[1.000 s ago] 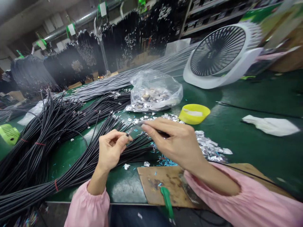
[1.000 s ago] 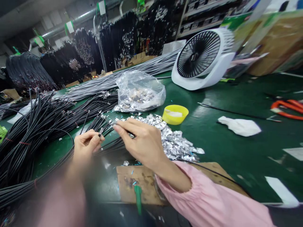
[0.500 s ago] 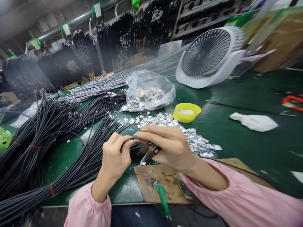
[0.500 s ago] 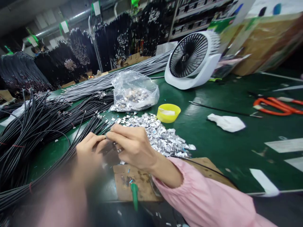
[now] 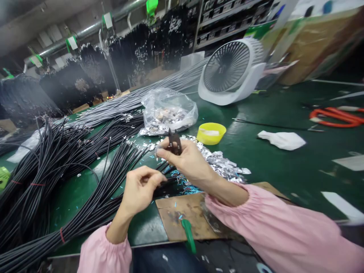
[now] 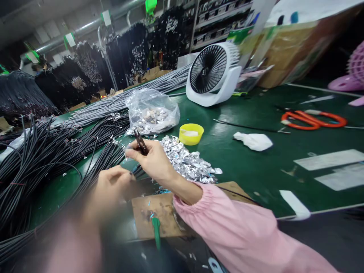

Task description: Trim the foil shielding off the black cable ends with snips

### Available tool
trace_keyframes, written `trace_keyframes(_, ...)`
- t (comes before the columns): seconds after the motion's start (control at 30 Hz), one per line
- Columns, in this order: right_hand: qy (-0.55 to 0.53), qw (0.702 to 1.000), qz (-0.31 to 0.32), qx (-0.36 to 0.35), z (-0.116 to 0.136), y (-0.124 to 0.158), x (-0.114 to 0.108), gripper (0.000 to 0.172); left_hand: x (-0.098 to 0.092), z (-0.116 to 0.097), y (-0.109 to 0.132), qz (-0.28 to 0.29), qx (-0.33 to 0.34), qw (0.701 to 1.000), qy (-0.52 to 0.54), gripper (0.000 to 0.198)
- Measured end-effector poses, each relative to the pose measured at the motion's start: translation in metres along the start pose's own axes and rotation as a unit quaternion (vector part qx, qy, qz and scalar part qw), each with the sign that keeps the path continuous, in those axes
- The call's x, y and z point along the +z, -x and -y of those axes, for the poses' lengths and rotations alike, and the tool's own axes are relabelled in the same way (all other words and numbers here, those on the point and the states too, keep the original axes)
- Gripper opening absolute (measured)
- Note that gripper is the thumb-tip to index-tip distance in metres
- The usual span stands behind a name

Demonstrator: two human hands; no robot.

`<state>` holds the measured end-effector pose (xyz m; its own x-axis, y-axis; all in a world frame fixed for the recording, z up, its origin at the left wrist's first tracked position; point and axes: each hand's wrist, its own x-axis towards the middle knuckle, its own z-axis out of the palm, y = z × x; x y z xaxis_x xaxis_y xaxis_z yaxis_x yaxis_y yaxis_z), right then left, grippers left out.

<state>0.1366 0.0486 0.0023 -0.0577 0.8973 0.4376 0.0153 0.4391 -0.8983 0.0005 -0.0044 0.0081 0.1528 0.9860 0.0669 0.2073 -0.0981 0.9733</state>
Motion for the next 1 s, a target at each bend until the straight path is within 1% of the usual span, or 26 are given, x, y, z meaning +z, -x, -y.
trace_keyframes(0.03, 0.053, 0.997, -0.037, -0.035, 0.0, 0.0, -0.002, 0.014, -0.001, 0.0, -0.001, -0.024, 0.001, 1.0, 0.015, 0.025)
trace_keyframes(0.07, 0.107, 0.99, -0.061, -0.073, 0.001, 0.001, -0.004, 0.008, -0.002, 0.001, -0.002, -0.05, 0.006, 0.998, 0.03, 0.026)
trace_keyframes(0.1, 0.15, 0.981, -0.065, -0.108, 0.001, 0.002, -0.005, 0.006, -0.003, 0.001, -0.003, -0.073, 0.014, 0.996, 0.039, 0.026)
trace_keyframes(0.17, 0.186, 0.969, -0.031, -0.158, 0.003, 0.003, -0.006, 0.01, -0.006, 0.001, -0.004, -0.108, 0.032, 0.993, 0.039, 0.024)
trace_keyframes(0.27, 0.174, 0.962, 0.037, -0.209, 0.004, 0.006, -0.003, 0.011, -0.009, 0.002, -0.006, -0.143, 0.059, 0.988, 0.018, 0.017)
trace_keyframes(0.37, 0.176, 0.954, 0.048, -0.238, 0.006, 0.009, -0.001, 0.012, -0.008, 0.006, -0.005, -0.171, 0.084, 0.982, -0.004, 0.012)
trace_keyframes(0.47, 0.194, 0.952, 0.057, -0.229, 0.006, 0.011, -0.001, 0.013, -0.005, 0.013, -0.005, -0.207, 0.118, 0.971, -0.032, 0.009)
trace_keyframes(0.57, 0.199, 0.96, 0.072, -0.184, 0.007, 0.013, -0.001, 0.012, -0.002, 0.019, -0.006, -0.23, 0.146, 0.96, -0.061, 0.008)
trace_keyframes(0.63, 0.183, 0.971, 0.072, -0.135, 0.009, 0.013, -0.001, 0.01, -0.002, 0.018, -0.006, -0.228, 0.139, 0.962, -0.061, 0.006)
trace_keyframes(0.67, 0.166, 0.978, 0.068, -0.105, 0.01, 0.013, -0.001, 0.008, -0.003, 0.016, -0.007, -0.215, 0.12, 0.968, -0.052, 0.007)
trace_keyframes(0.73, 0.105, 0.991, 0.074, -0.032, 0.013, 0.011, -0.001, 0.009, -0.006, 0.011, -0.007, -0.157, 0.058, 0.986, -0.028, 0.011)
trace_keyframes(0.77, 0.061, 0.994, 0.093, 0.018, 0.014, 0.01, -0.001, 0.012, -0.009, 0.008, -0.007, -0.122, 0.029, 0.992, -0.015, 0.014)
trace_keyframes(0.8, 0.008, 0.989, 0.126, 0.075, 0.015, 0.008, -0.001, 0.014, -0.011, 0.006, -0.006, -0.092, 0.014, 0.996, -0.007, 0.017)
trace_keyframes(0.83, -0.047, 0.976, 0.166, 0.137, 0.015, 0.007, -0.002, 0.016, -0.014, 0.005, -0.006, -0.076, 0.019, 0.997, -0.003, 0.019)
trace_keyframes(0.87, -0.097, 0.954, 0.202, 0.198, 0.015, 0.005, -0.002, 0.018, -0.016, 0.004, -0.006, -0.074, 0.043, 0.996, -0.008, 0.019)
trace_keyframes(0.9, -0.137, 0.931, 0.228, 0.25, 0.015, 0.004, -0.002, 0.02, -0.017, 0.005, -0.005, -0.086, 0.081, 0.993, -0.023, 0.018)
trace_keyframes(0.93, -0.165, 0.912, 0.241, 0.287, 0.015, 0.003, -0.002, 0.024, -0.018, 0.006, -0.005, -0.105, 0.127, 0.985, -0.048, 0.016)
trace_keyframes(0.97, -0.182, 0.902, 0.242, 0.307, 0.014, 0.002, -0.002, 0.028, -0.019, 0.008, -0.004, -0.125, 0.17, 0.974, -0.081, 0.014)
trace_keyframes(1.0, -0.19, 0.9, 0.239, 0.312, 0.013, 0.002, -0.002, 0.032, -0.019, 0.009, -0.004, -0.144, 0.207, 0.961, -0.116, 0.013)
